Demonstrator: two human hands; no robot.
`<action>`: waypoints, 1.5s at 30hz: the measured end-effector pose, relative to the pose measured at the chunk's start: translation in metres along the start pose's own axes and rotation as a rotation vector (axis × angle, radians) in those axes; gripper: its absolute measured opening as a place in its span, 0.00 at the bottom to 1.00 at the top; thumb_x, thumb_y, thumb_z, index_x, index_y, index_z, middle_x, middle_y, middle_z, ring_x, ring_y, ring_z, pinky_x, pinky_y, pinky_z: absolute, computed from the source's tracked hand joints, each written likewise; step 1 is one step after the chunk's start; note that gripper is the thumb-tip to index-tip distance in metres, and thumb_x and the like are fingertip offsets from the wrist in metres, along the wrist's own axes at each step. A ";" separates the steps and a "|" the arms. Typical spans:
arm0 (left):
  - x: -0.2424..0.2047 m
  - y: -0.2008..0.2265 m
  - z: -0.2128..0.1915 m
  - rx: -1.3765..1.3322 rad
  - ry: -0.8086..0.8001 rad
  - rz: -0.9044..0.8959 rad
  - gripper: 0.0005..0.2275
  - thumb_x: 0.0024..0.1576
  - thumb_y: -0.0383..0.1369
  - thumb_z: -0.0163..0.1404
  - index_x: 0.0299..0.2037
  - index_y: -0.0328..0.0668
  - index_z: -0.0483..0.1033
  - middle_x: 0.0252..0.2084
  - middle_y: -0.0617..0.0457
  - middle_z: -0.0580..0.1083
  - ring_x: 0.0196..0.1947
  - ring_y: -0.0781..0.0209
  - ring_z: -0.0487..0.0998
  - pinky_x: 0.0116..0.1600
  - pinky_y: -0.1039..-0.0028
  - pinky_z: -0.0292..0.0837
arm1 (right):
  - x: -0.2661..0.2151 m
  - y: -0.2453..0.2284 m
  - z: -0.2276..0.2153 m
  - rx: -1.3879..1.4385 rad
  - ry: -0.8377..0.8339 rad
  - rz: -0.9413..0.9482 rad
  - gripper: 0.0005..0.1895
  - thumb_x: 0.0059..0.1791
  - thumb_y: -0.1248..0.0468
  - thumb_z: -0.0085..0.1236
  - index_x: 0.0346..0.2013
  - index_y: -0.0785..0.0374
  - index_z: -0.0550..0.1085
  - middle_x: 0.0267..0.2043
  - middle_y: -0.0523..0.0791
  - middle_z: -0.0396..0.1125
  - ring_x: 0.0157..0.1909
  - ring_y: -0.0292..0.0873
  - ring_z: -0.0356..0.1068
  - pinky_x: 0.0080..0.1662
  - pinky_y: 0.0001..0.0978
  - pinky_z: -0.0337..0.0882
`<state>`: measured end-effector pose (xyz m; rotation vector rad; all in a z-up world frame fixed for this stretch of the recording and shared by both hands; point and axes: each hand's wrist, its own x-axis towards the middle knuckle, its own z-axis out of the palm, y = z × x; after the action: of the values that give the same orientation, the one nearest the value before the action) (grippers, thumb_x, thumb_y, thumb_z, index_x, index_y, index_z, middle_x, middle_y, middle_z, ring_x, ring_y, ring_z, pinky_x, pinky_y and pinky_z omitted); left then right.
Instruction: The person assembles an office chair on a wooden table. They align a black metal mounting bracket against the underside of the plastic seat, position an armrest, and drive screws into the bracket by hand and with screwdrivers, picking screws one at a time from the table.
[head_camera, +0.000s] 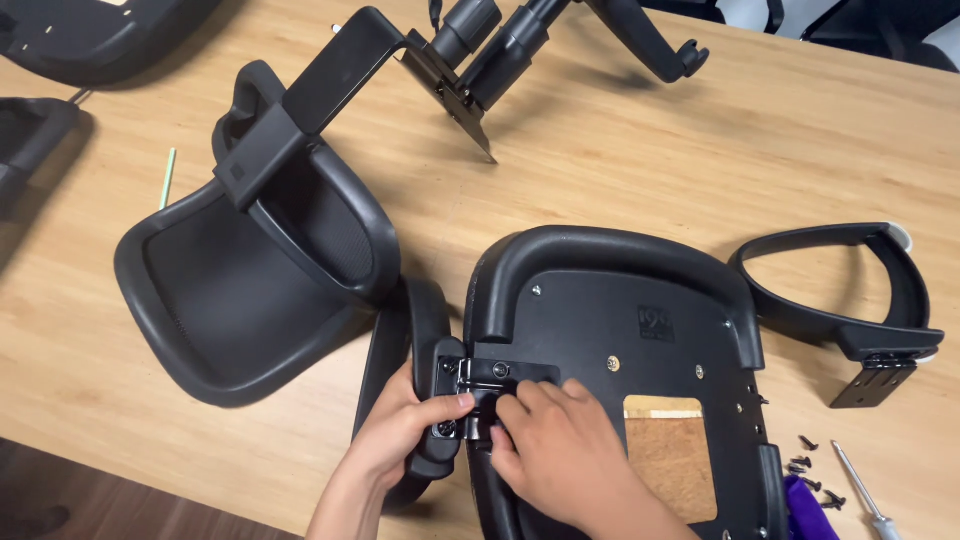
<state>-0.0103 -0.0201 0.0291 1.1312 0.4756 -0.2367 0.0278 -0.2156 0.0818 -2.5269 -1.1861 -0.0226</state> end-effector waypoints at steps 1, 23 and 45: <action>0.000 0.000 0.000 0.001 0.000 0.000 0.23 0.44 0.24 0.62 0.52 0.36 0.73 0.38 0.52 0.77 0.37 0.64 0.79 0.45 0.72 0.75 | -0.001 0.003 0.007 0.000 0.000 0.001 0.12 0.45 0.55 0.58 0.26 0.61 0.76 0.26 0.46 0.69 0.32 0.48 0.72 0.38 0.43 0.65; 0.001 -0.002 -0.001 -0.041 -0.034 0.017 0.20 0.45 0.24 0.62 0.49 0.33 0.73 0.37 0.51 0.78 0.35 0.64 0.80 0.41 0.73 0.77 | 0.004 0.003 0.007 -0.044 -0.185 0.085 0.17 0.50 0.52 0.54 0.23 0.59 0.74 0.22 0.46 0.71 0.27 0.51 0.72 0.38 0.45 0.68; 0.001 -0.004 -0.003 -0.054 -0.041 0.015 0.21 0.46 0.23 0.60 0.51 0.34 0.73 0.37 0.51 0.77 0.36 0.63 0.80 0.43 0.72 0.77 | 0.001 0.002 0.008 -0.075 -0.237 0.080 0.15 0.52 0.55 0.52 0.25 0.57 0.74 0.19 0.46 0.71 0.24 0.50 0.72 0.37 0.45 0.68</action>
<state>-0.0124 -0.0194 0.0244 1.0748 0.4346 -0.2325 0.0285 -0.2131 0.0737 -2.6993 -1.1879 0.2632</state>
